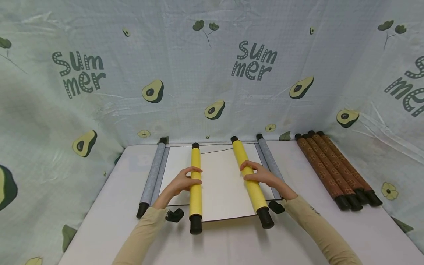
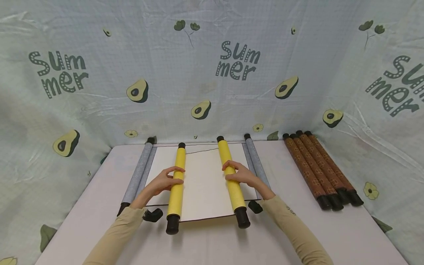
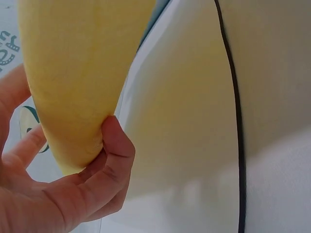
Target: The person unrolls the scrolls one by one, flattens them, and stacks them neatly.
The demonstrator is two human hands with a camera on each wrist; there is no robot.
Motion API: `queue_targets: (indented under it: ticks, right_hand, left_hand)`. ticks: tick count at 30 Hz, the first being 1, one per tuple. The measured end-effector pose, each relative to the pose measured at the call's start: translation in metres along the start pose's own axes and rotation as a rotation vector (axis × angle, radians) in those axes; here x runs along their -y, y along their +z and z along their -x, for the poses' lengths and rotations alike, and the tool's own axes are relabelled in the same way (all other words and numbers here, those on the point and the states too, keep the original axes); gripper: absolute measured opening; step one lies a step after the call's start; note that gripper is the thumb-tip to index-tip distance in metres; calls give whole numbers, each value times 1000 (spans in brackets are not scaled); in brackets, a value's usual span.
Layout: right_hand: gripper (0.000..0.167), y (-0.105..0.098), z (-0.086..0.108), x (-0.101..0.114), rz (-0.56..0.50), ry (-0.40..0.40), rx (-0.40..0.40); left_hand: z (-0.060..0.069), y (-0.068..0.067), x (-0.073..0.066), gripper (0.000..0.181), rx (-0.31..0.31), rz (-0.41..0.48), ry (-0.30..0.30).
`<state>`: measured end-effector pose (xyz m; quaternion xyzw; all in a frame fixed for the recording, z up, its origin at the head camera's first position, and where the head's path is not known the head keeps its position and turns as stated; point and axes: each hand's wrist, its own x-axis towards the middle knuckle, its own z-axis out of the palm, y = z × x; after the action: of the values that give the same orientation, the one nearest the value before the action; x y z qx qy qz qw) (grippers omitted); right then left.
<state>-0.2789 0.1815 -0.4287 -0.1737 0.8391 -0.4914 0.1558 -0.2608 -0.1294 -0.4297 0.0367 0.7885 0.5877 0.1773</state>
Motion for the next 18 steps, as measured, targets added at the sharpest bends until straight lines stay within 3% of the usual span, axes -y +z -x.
queue_targets:
  ticks: [9, 18]
  right_hand:
    - [24, -2, 2, 4, 7, 11, 8]
    - [31, -1, 3, 5, -2, 49, 6]
  left_hand:
    - [2, -3, 0, 33, 4, -14, 9]
    - [0, -4, 2, 41, -7, -12, 8]
